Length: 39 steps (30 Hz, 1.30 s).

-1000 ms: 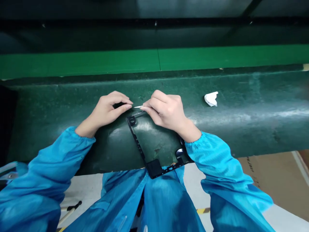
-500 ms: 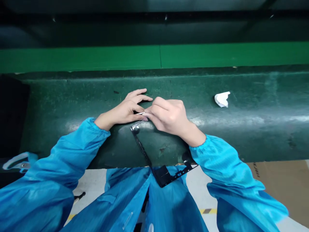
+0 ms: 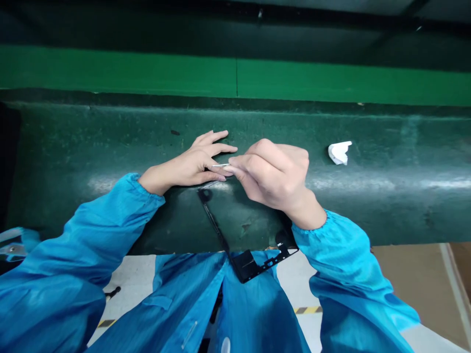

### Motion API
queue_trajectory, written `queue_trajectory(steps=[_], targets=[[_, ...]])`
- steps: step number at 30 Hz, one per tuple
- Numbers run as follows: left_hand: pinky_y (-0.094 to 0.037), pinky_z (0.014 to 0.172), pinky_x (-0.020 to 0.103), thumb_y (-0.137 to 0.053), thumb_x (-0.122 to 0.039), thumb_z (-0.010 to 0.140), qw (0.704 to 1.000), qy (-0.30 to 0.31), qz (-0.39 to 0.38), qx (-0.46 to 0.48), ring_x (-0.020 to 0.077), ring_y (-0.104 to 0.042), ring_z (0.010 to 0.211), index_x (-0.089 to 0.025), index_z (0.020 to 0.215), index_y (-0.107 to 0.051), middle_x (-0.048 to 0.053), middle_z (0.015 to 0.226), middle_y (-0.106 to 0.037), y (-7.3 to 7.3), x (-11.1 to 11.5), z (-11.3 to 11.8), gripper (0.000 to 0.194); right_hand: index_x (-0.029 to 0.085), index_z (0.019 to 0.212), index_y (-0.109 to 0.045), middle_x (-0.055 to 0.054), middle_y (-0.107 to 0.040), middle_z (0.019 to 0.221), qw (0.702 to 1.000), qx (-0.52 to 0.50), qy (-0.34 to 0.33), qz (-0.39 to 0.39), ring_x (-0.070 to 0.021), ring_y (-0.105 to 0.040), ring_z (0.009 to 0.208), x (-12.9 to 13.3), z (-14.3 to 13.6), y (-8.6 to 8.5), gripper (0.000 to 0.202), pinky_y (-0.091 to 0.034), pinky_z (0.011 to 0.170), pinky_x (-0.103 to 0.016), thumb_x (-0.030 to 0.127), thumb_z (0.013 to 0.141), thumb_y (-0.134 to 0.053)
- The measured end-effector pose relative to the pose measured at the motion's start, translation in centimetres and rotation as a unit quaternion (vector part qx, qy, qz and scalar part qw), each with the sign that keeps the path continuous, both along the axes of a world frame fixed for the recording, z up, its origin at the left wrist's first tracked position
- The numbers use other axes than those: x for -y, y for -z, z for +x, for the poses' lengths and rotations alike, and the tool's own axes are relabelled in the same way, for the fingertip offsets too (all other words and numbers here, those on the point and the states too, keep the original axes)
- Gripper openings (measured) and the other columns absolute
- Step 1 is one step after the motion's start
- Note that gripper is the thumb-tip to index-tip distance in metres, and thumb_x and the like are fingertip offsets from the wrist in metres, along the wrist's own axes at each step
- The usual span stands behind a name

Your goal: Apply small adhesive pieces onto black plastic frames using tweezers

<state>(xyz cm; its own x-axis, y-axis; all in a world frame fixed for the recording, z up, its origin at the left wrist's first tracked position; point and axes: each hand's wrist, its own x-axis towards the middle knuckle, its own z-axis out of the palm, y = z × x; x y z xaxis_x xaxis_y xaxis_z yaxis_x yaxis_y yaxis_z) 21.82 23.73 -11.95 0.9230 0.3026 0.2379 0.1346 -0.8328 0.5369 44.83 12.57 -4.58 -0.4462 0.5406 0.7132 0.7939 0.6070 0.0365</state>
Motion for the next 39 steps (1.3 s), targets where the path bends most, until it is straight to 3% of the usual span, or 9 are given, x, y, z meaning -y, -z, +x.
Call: queue_trajectory(steps=[7, 13, 16, 19, 24, 32, 39], targets=[[-0.014, 0.131, 0.071, -0.073, -0.045, 0.097, 1.000, -0.004, -0.023, 0.016, 0.0413, -0.025, 0.164, -0.040, 0.113, -0.084, 0.003, 0.160, -0.057, 0.1, 0.1, 0.0, 0.020, 0.027, 0.092, -0.076, -0.002, -0.070, 0.077, 0.998, -0.012, 0.046, -0.042, -0.0149, -0.064, 0.066, 0.1, 0.4, -0.4, 0.034, -0.049, 0.057, -0.032, 0.059, 0.099, -0.065], [-0.012, 0.131, 0.073, -0.075, -0.041, 0.096, 0.999, -0.007, -0.031, 0.011, 0.0408, -0.024, 0.164, -0.040, 0.111, -0.084, 0.002, 0.161, -0.056, 0.0, 0.2, 0.1, 0.017, 0.027, 0.091, -0.077, 0.000, -0.070, 0.074, 0.999, 0.009, 0.051, 0.011, -0.0141, -0.062, 0.063, 0.4, 0.0, -1.5, 0.026, -0.047, 0.054, -0.031, 0.049, 0.101, -0.066], [-0.013, 0.131, 0.073, -0.076, -0.040, 0.096, 0.999, -0.009, -0.028, 0.015, 0.0406, -0.024, 0.164, -0.039, 0.110, -0.084, 0.002, 0.160, -0.057, 0.1, 0.2, 0.1, 0.016, 0.027, 0.097, -0.075, 0.001, -0.071, 0.075, 0.997, 0.006, 0.024, 0.071, -0.0124, -0.062, 0.063, 0.4, 0.0, -2.2, 0.011, -0.047, 0.053, -0.029, 0.037, 0.098, -0.072], [-0.013, 0.131, 0.073, -0.077, -0.039, 0.095, 0.999, -0.009, -0.032, 0.018, 0.0404, -0.025, 0.164, -0.039, 0.109, -0.084, 0.003, 0.159, -0.057, 0.2, 0.2, 0.1, 0.016, 0.022, 0.101, -0.074, 0.000, -0.071, 0.077, 0.994, 0.003, -0.014, 0.105, -0.0116, -0.062, 0.065, 0.2, 0.2, -2.7, 0.010, -0.045, 0.052, -0.028, 0.029, 0.095, -0.076], [-0.014, 0.131, 0.072, -0.074, -0.043, 0.097, 1.000, -0.003, -0.024, 0.008, 0.0416, -0.025, 0.164, -0.040, 0.110, -0.084, 0.002, 0.160, -0.056, 0.2, 0.2, 0.2, 0.017, 0.021, 0.099, -0.073, 0.002, -0.068, 0.076, 0.992, 0.005, -0.018, 0.124, -0.0113, -0.061, 0.061, -0.2, 0.4, -3.8, 0.012, -0.044, 0.050, -0.029, 0.028, 0.091, -0.080], [-0.014, 0.132, 0.073, -0.076, -0.041, 0.096, 1.000, -0.008, -0.022, 0.019, 0.0413, -0.029, 0.163, -0.038, 0.108, -0.085, 0.004, 0.157, -0.059, 0.4, 0.1, 0.1, 0.015, 0.028, 0.107, -0.076, 0.000, -0.073, 0.078, 0.985, 0.035, 0.026, 0.166, -0.0159, -0.069, 0.069, 0.0, 1.3, -7.1, 0.021, -0.054, 0.061, -0.030, 0.029, 0.087, -0.082], [-0.013, 0.132, 0.073, -0.076, -0.042, 0.096, 1.000, -0.011, -0.021, 0.015, 0.0407, -0.030, 0.162, -0.039, 0.109, -0.084, 0.004, 0.157, -0.059, 0.6, 0.0, 0.2, 0.016, 0.025, 0.101, -0.083, -0.002, -0.075, 0.075, 0.983, -0.005, 0.057, 0.172, -0.0178, -0.068, 0.067, 0.2, 3.0, -6.9, 0.021, -0.048, 0.061, -0.033, 0.028, 0.080, -0.088]])
